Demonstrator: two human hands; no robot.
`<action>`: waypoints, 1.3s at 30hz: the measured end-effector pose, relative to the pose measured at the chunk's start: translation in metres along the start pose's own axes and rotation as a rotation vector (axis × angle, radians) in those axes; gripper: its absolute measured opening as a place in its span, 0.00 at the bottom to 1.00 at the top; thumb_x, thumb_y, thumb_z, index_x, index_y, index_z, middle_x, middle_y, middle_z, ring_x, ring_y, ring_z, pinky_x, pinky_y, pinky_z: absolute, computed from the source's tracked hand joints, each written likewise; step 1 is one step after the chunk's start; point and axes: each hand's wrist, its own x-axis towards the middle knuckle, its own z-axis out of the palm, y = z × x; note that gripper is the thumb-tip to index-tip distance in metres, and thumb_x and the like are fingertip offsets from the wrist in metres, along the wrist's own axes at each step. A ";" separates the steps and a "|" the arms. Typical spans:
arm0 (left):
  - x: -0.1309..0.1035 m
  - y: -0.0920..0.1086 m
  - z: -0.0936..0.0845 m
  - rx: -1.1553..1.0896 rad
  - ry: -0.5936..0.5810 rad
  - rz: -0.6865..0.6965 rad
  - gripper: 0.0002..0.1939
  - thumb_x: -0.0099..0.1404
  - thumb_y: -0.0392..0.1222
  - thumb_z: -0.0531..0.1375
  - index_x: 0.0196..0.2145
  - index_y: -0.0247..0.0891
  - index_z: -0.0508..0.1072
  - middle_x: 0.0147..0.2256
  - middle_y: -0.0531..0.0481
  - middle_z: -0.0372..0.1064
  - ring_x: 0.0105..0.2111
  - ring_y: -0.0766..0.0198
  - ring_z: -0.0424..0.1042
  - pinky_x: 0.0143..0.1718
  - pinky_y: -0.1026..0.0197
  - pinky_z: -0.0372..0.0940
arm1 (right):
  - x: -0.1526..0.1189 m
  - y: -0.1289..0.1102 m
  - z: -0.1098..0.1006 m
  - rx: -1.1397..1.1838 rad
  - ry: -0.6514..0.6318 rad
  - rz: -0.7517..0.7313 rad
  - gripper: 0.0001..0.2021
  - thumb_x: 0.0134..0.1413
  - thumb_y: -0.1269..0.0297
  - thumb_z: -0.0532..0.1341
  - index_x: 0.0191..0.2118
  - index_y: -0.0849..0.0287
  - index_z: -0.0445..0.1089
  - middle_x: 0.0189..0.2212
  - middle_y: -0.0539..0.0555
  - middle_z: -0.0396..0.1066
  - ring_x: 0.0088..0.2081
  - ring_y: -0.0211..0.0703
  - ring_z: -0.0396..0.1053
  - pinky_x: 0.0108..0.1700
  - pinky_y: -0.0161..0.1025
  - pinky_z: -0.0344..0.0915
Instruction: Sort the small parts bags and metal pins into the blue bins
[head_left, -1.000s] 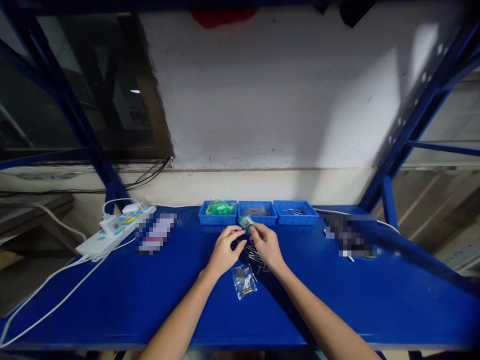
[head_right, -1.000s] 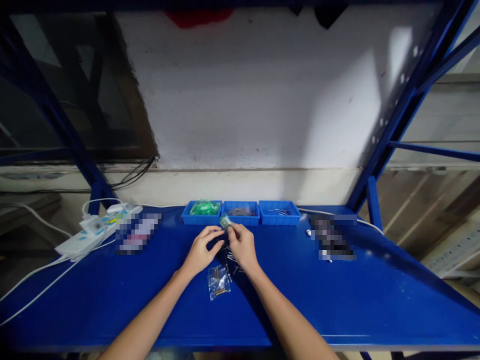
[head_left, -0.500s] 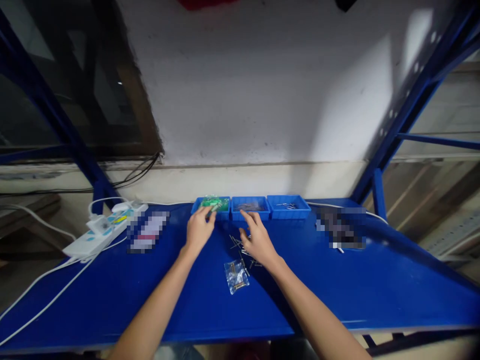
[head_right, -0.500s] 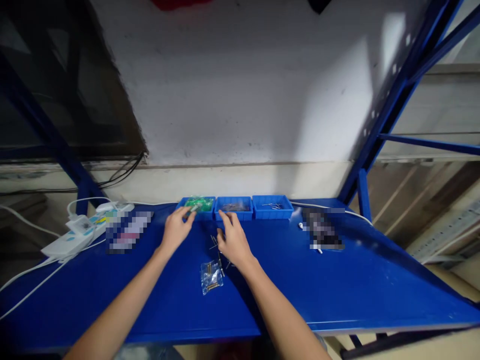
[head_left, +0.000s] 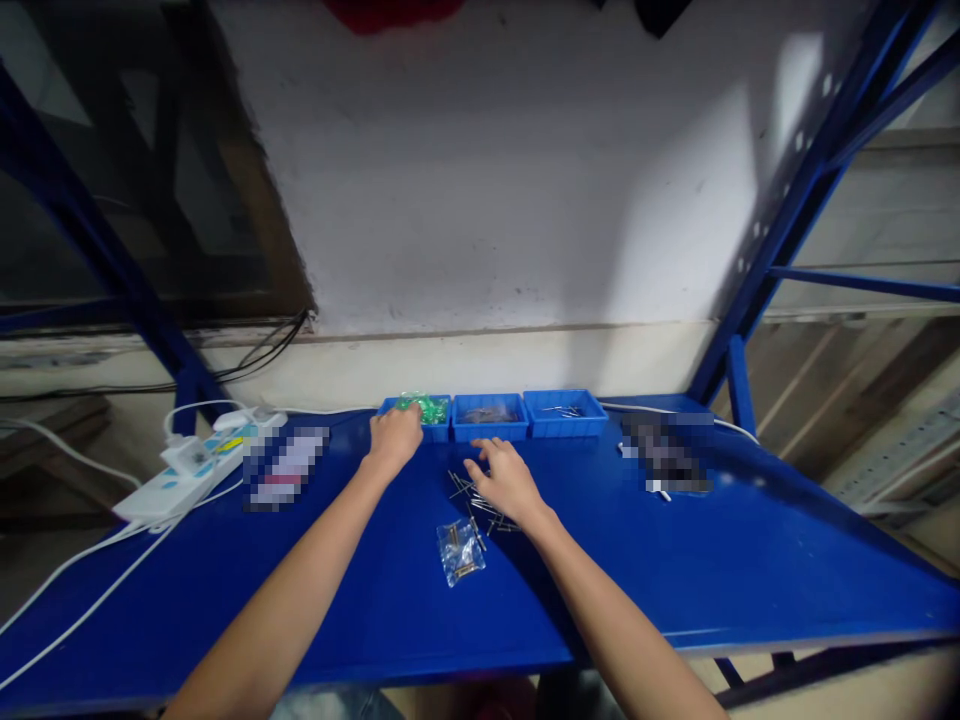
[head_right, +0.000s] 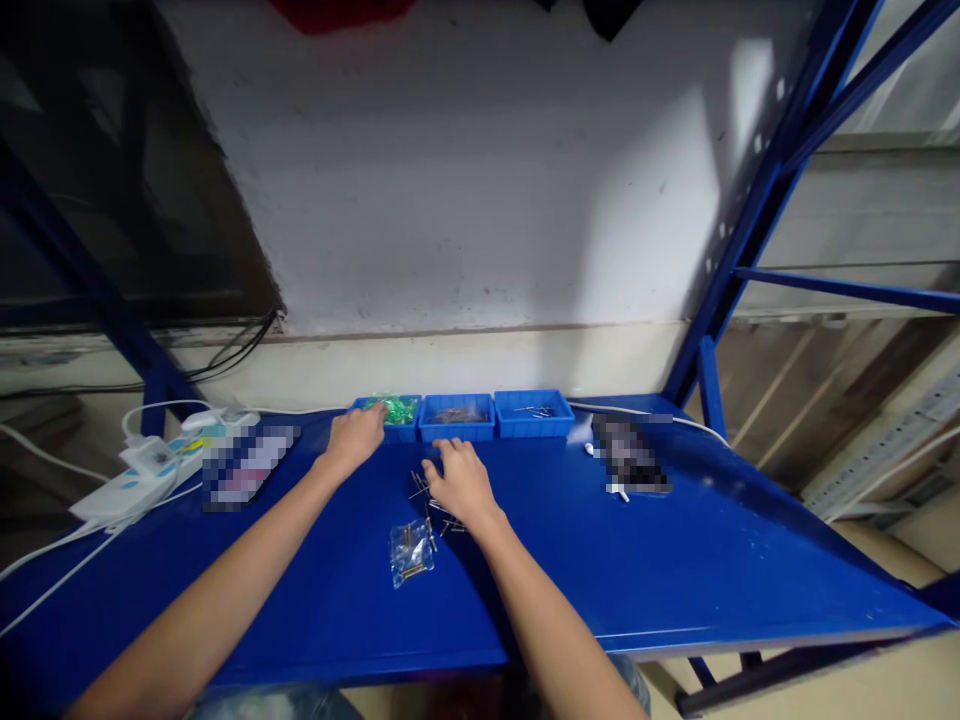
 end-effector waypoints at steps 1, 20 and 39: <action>-0.007 0.004 0.002 0.001 0.031 -0.014 0.17 0.67 0.38 0.46 0.49 0.37 0.68 0.46 0.35 0.69 0.50 0.47 0.65 0.47 0.44 0.59 | -0.001 0.000 0.000 -0.049 -0.021 -0.005 0.16 0.56 0.59 0.55 0.47 0.60 0.68 0.38 0.59 0.68 0.43 0.49 0.63 0.46 0.45 0.60; -0.050 -0.001 0.050 -0.530 -0.124 0.301 0.09 0.66 0.43 0.51 0.34 0.43 0.70 0.36 0.53 0.71 0.42 0.58 0.64 0.45 0.52 0.55 | -0.001 0.006 0.008 -0.012 -0.125 -0.062 0.15 0.54 0.58 0.59 0.46 0.57 0.69 0.37 0.55 0.69 0.42 0.45 0.61 0.45 0.41 0.56; -0.061 -0.034 0.033 -0.580 -0.286 0.307 0.07 0.59 0.42 0.59 0.37 0.47 0.72 0.45 0.53 0.65 0.49 0.56 0.62 0.53 0.47 0.51 | -0.006 -0.004 0.006 0.035 -0.131 -0.105 0.11 0.54 0.62 0.59 0.44 0.57 0.69 0.37 0.55 0.69 0.43 0.48 0.61 0.44 0.44 0.57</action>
